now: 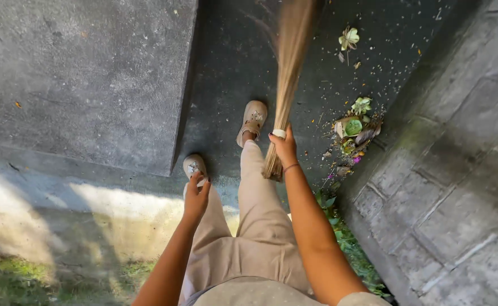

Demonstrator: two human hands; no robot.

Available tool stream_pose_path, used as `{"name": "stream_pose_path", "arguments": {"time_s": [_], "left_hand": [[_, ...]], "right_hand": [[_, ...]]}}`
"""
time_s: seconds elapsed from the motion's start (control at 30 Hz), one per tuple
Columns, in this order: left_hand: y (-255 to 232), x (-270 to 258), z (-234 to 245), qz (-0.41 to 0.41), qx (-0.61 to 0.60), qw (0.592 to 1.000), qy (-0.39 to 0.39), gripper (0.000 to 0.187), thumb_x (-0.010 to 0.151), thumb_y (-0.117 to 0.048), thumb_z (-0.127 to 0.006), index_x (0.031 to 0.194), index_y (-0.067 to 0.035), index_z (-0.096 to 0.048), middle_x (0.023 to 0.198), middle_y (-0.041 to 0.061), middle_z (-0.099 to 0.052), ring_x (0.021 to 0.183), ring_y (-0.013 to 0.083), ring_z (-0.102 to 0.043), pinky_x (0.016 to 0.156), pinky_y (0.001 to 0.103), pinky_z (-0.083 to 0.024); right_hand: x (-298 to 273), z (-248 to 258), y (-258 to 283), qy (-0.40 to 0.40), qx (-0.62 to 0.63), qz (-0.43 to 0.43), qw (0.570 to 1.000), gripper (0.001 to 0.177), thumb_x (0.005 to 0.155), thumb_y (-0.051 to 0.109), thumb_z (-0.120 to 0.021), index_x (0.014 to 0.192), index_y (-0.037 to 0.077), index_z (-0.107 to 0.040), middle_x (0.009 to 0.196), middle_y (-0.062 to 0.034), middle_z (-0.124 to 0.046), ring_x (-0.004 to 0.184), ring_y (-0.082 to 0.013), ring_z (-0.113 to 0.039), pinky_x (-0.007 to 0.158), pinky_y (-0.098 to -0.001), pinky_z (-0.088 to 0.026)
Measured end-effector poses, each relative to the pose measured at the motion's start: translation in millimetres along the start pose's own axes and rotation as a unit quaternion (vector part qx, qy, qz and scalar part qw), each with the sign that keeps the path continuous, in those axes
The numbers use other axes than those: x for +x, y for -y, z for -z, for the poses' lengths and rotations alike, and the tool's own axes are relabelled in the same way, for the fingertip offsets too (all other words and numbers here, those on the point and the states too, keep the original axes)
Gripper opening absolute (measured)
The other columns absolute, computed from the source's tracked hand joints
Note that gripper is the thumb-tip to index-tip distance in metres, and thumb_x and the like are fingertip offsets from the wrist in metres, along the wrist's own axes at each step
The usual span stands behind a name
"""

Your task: Sweep debris and leaves from an outdoor stone or concrete path.

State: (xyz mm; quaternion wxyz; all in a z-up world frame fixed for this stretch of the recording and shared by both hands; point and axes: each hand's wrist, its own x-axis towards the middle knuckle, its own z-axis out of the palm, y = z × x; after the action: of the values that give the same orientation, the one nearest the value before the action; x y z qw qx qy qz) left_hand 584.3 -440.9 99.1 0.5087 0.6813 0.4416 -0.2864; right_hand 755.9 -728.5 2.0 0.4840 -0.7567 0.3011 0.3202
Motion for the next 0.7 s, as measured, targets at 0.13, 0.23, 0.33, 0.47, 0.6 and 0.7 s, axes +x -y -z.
{"name": "stream_pose_path", "arguments": {"time_s": [0.13,0.23,0.33,0.47,0.6,0.7], "left_hand": [[-54.4,10.1,-60.1,-0.036,-0.041,0.998,0.016,0.06,0.095,-0.025,-0.066,0.149,-0.007,-0.048,0.139,0.016,-0.061,0.104,0.0242,-0.068,0.089,0.034,-0.055],[-98.8,17.0,-77.4,-0.03,-0.057,0.997,0.033,0.062,0.094,-0.025,-0.065,0.15,-0.007,-0.045,0.14,0.015,-0.06,0.101,0.0257,-0.069,0.087,0.034,-0.056],[-117.0,21.2,-72.4,-0.032,-0.069,0.997,0.029,0.063,0.094,-0.025,-0.064,0.15,-0.006,-0.043,0.141,0.016,-0.058,0.103,0.0249,-0.069,0.087,0.034,-0.056],[-158.2,55.5,-38.4,-0.034,-0.064,0.997,-0.012,0.062,0.096,-0.027,-0.066,0.148,-0.002,-0.044,0.141,0.017,-0.058,0.106,0.024,-0.069,0.088,0.035,-0.056],[-195.5,88.7,5.2,-0.018,-0.08,0.996,-0.046,0.063,0.096,-0.028,-0.066,0.149,-0.002,-0.046,0.141,0.017,-0.058,0.102,0.0256,-0.068,0.088,0.036,-0.055],[-224.3,113.8,37.9,-0.006,-0.102,0.992,-0.076,0.063,0.095,-0.031,-0.065,0.149,-0.003,-0.046,0.139,0.016,-0.06,0.099,0.0241,-0.069,0.089,0.036,-0.054]], "right_hand": [[-14.6,13.7,84.0,-0.015,0.228,0.07,0.971,0.082,0.088,0.007,-0.073,0.158,0.008,-0.03,0.109,-0.0054,-0.063,0.087,-0.0146,-0.064,0.074,-0.0293,-0.056],[-21.9,-4.1,172.2,0.121,0.261,0.079,0.955,0.076,0.093,0.007,-0.068,0.159,0.009,-0.032,0.107,-0.0065,-0.062,0.087,-0.0146,-0.064,0.074,-0.0301,-0.057],[-6.3,-53.9,266.5,0.319,0.298,0.001,0.9,0.067,0.095,0.015,-0.063,0.156,0.009,-0.036,0.096,-0.0106,-0.064,0.073,-0.0186,-0.066,0.063,-0.0342,-0.058],[76.6,-123.7,361.5,0.458,0.36,-0.097,0.807,0.05,0.102,0.031,-0.059,0.143,0.006,-0.046,0.091,-0.015,-0.067,0.065,-0.021,-0.067,0.055,-0.033,-0.055],[122.4,-83.9,385.4,0.418,0.478,-0.118,0.763,0.046,0.106,0.038,-0.057,0.118,-0.006,-0.058,0.091,-0.0177,-0.067,0.068,-0.0231,-0.067,0.059,-0.0334,-0.056],[104.1,-0.5,402.7,0.238,0.479,-0.151,0.832,0.042,0.103,0.039,-0.054,0.113,-0.001,-0.062,0.089,-0.0173,-0.069,0.071,-0.024,-0.07,0.062,-0.0325,-0.059]]}}
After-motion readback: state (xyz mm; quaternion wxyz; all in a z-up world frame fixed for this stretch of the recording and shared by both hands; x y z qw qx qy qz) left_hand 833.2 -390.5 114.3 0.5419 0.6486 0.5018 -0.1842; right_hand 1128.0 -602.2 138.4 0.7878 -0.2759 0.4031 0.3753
